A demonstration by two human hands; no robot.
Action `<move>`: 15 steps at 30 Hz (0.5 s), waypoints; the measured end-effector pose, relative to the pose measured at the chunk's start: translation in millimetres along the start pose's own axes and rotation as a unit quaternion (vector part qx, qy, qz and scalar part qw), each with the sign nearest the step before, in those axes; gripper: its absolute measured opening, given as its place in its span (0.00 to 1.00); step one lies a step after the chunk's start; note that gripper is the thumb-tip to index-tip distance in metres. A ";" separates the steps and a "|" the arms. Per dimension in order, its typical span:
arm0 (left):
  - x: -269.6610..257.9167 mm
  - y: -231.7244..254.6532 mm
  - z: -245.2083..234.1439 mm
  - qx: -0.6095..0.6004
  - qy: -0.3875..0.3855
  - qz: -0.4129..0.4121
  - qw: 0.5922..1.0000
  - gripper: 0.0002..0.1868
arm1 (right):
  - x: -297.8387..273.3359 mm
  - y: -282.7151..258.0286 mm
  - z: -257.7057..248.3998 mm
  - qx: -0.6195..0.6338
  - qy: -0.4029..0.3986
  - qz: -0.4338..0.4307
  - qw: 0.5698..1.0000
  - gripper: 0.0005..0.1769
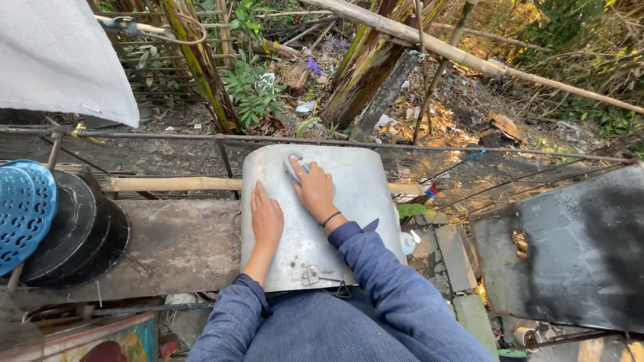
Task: Cleaning the exterior of a large metal container using soap and a brush.
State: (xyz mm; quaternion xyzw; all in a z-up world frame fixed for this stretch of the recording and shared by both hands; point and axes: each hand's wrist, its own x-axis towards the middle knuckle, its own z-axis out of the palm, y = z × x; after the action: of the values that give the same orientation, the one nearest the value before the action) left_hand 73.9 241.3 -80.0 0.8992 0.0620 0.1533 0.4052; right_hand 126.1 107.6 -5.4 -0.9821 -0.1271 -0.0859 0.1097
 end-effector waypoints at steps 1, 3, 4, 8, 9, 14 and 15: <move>0.4 0.1 0.2 0.001 -0.001 0.001 1.000 0.32 | -0.1 -4.8 1.8 0.001 0.001 0.001 1.000 0.41; 0.4 -0.2 -0.3 -0.012 0.006 0.005 1.000 0.32 | -0.8 -15.5 5.5 0.013 0.019 -0.028 0.999 0.42; -0.4 -0.9 -0.4 -0.010 0.006 0.004 1.000 0.32 | -7.9 -18.5 1.9 0.014 0.019 -0.028 0.999 0.42; 0.0 1.5 -6.0 -0.027 0.004 -0.006 1.000 0.32 | -24.4 -15.6 -9.5 0.036 0.013 -0.075 0.996 0.42; -0.1 4.1 -8.4 -0.028 -0.001 -0.012 1.000 0.32 | -27.0 -10.5 -12.0 0.032 0.008 -0.075 0.997 0.42; -3.6 -0.6 -4.2 0.007 0.002 0.022 1.000 0.30 | -14.3 11.7 -2.8 0.005 0.017 -0.014 1.000 0.41; -0.8 -1.8 -1.7 0.020 0.008 0.047 0.999 0.30 | -9.5 13.1 -1.0 -0.003 0.026 -0.002 1.000 0.41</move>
State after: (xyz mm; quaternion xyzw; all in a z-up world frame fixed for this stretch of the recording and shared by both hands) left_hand 72.7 243.5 -80.5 0.9080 0.0256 0.1778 0.3786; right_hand 120.4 92.8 -8.8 -0.9795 -0.1262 -0.1120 0.1103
